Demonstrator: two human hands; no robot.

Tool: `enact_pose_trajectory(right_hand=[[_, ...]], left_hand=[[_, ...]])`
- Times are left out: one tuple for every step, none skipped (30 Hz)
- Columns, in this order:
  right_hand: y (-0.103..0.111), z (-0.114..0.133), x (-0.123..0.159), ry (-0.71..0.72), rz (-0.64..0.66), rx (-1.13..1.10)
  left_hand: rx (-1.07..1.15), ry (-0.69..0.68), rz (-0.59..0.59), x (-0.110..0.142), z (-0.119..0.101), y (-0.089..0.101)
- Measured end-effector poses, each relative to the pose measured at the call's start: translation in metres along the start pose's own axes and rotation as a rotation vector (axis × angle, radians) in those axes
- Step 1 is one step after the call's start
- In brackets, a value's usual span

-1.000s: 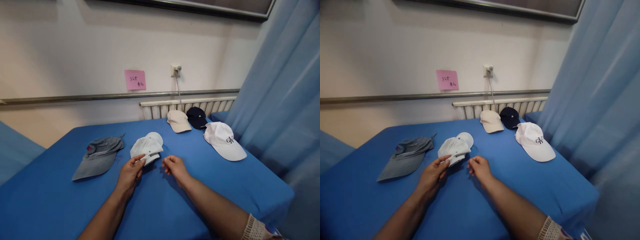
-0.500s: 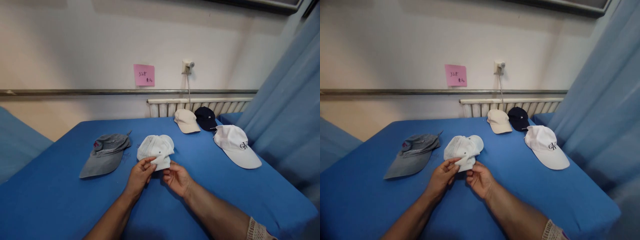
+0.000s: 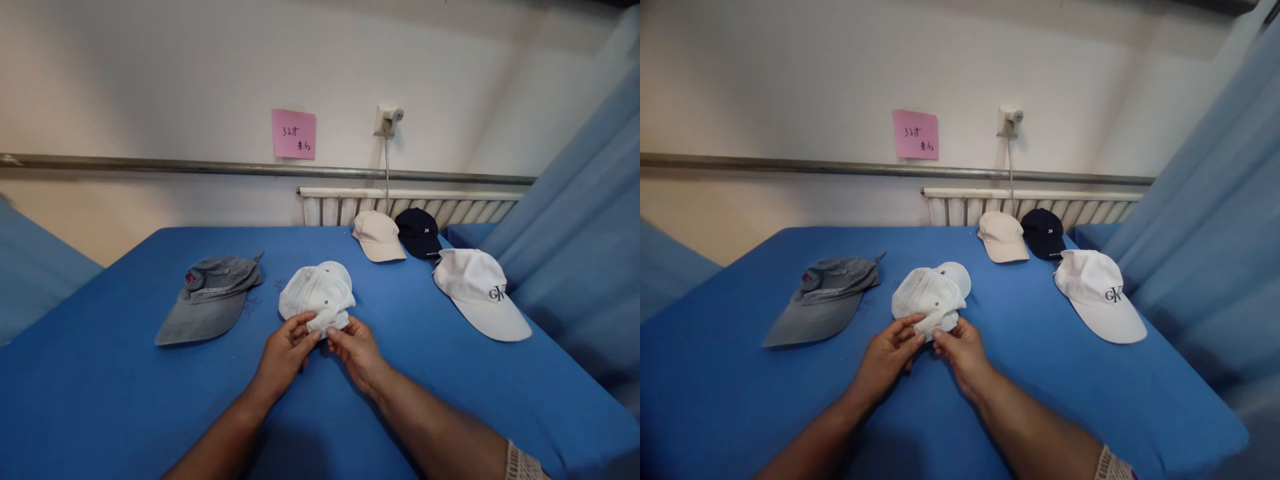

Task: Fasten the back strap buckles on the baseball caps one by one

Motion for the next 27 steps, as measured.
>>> enact_pose_trajectory(right_hand=[[0.0014,0.0007,-0.0006,-0.007,-0.004,-0.019],[0.0028,0.0019,-0.001,-0.013,-0.007,-0.039],[0.0043,0.0033,-0.0011,-0.019,-0.013,-0.056],[0.0056,0.0045,-0.001,-0.029,-0.019,-0.067],[0.0066,0.0053,-0.0008,-0.041,-0.025,-0.077],[0.0073,0.0057,-0.0004,-0.053,-0.029,-0.087],[0.0077,0.0058,0.0001,-0.063,-0.033,-0.096],[0.0078,0.0058,0.0006,-0.071,-0.036,-0.102],[0.0077,0.0057,0.0012,-0.076,-0.035,-0.105],[0.0074,0.0057,0.0018,-0.079,-0.033,-0.107],[0.0071,0.0058,0.0023,-0.079,-0.03,-0.109],[0.0068,0.0059,0.0028,-0.08,-0.026,-0.109],[0.0066,0.006,0.0033,-0.082,-0.023,-0.109],[0.0064,0.006,0.0037,-0.084,-0.021,-0.108],[0.0064,0.0058,0.0041,-0.088,-0.022,-0.108],[0.0064,0.0055,0.0045,-0.094,-0.025,-0.107],[0.0064,0.005,0.0048,-0.1,-0.029,-0.106],[0.0064,0.0043,0.005,-0.105,-0.034,-0.106],[0.0062,0.0036,0.0052,-0.107,-0.034,-0.107],[0.0057,0.0028,0.0053,-0.109,-0.029,-0.107],[0.005,0.002,0.0054,-0.11,-0.02,-0.105],[0.0044,0.0012,0.0054,-0.11,-0.008,-0.101],[0.0037,0.0006,0.0054,-0.109,0.005,-0.096],[0.0032,0.0001,0.0053,-0.106,0.018,-0.09],[0.0028,-0.0001,0.0052,-0.103,0.029,-0.087],[0.0026,-0.0001,0.0051,-0.098,0.038,-0.087],[0.0023,0.0001,0.0051,-0.094,0.047,-0.086]], left_hand=[[-0.015,0.001,0.016,0.0017,-0.0007,-0.0009],[-0.031,0.001,0.031,0.0031,-0.0013,-0.0014],[-0.045,0.0,0.042,0.0043,-0.0019,-0.0016],[-0.055,-0.002,0.05,0.0051,-0.0022,-0.0014],[-0.06,-0.003,0.059,0.0055,-0.0022,-0.0014],[-0.057,-0.003,0.071,0.0057,-0.002,-0.0015],[-0.044,-0.003,0.082,0.0057,-0.0017,-0.0017],[-0.025,-0.003,0.092,0.0056,-0.0014,-0.0021],[-0.004,0.0,0.101,0.0054,-0.0011,-0.0026],[0.015,0.005,0.107,0.0052,-0.001,-0.003],[0.032,0.01,0.109,0.0049,-0.0009,-0.0032],[0.046,0.016,0.108,0.0045,-0.0009,-0.0034],[0.057,0.021,0.108,0.0042,-0.001,-0.0035],[0.066,0.022,0.107,0.0038,-0.0012,-0.0036],[0.074,0.022,0.104,0.0035,-0.0012,-0.0036],[0.079,0.022,0.101,0.0033,-0.0011,-0.0037],[0.08,0.022,0.098,0.0032,-0.0008,-0.0039],[0.077,0.02,0.093,0.0032,-0.0005,-0.0041],[0.068,0.017,0.088,0.0034,-0.0002,-0.0046],[0.055,0.012,0.082,0.0037,0.0001,-0.0051],[0.039,0.005,0.075,0.0041,0.0001,-0.0056],[0.023,-0.004,0.068,0.0045,0.0,-0.0061],[0.009,-0.012,0.06,0.0049,-0.0003,-0.0065],[-0.002,-0.018,0.053,0.0052,-0.0008,-0.0068],[-0.011,-0.023,0.047,0.0054,-0.0012,-0.007],[-0.017,-0.028,0.04,0.0054,-0.0018,-0.0069],[-0.02,-0.032,0.035,0.0054,-0.0024,-0.0068]])
Point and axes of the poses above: each hand's wrist, its own x-axis away from the middle knuckle, its own y-axis out of the back of the hand, z = x × y, the point moved 4 cm from there along -x, towards the middle knuckle, and after that the axes turned 5 degrees about x, right-handed, at the moved point
